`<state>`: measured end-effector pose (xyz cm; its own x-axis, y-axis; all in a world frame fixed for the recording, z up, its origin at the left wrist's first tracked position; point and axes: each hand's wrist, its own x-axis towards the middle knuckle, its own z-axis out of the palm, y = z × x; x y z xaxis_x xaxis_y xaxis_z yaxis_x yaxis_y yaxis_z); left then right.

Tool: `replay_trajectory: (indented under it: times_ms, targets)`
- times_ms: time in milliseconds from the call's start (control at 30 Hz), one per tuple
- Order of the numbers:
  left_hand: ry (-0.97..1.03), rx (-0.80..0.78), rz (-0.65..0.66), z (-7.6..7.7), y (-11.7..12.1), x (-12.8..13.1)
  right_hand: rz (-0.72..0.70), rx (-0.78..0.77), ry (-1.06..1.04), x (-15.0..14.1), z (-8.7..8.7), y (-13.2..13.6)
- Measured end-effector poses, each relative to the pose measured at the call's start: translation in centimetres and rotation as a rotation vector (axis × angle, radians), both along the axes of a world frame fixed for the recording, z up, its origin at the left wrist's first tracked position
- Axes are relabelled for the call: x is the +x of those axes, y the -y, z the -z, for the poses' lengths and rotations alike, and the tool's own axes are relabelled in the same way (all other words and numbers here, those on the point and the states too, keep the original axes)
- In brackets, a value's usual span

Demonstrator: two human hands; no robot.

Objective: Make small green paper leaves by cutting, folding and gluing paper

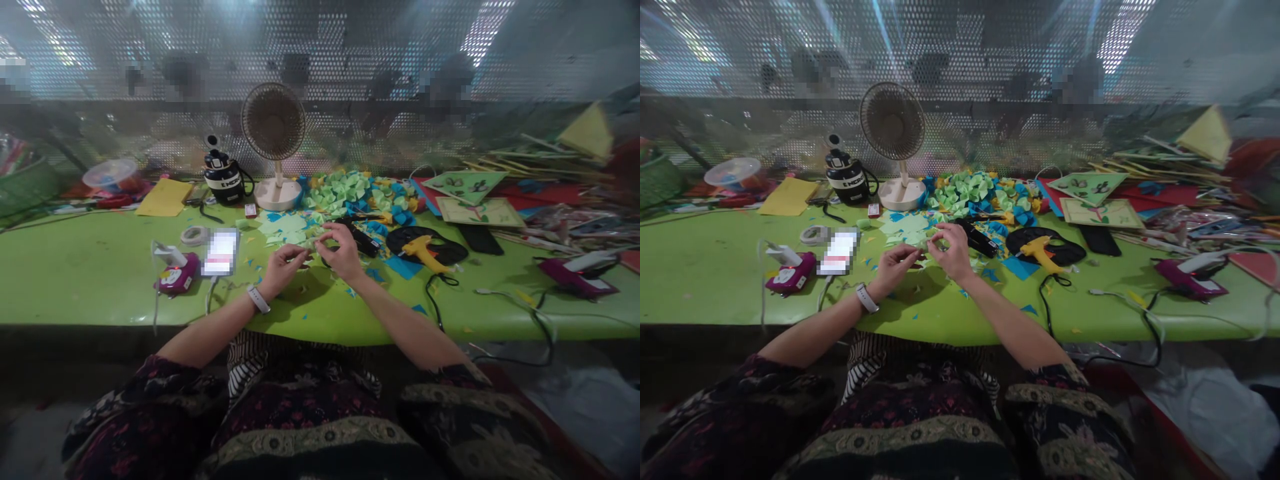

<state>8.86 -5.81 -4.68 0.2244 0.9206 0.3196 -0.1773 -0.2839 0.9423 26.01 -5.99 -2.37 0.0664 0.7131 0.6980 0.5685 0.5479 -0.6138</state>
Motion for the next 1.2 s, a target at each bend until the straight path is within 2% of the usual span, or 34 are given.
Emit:
replay_trajectory:
  times_ms: [500, 867, 1067, 1200]
  targets:
    - [-0.029, 0.075, -0.029, 0.34, -0.14, -0.04, -0.002, -0.027, 0.007, -0.01, -0.04, 0.18]
    - [-0.056, 0.176, -0.043, 0.21, -0.14, -0.16, -0.073, 0.024, -0.044, 0.19, -0.17, 0.22]
    - [-0.045, 0.202, -0.064, 0.29, -0.26, -0.09, -0.049, 0.103, 0.015, 0.15, -0.33, 0.59]
    - [-0.06, 0.21, -0.053, 0.39, -0.34, -0.16, -0.043, 0.101, 0.057, 0.16, -0.38, 0.66]
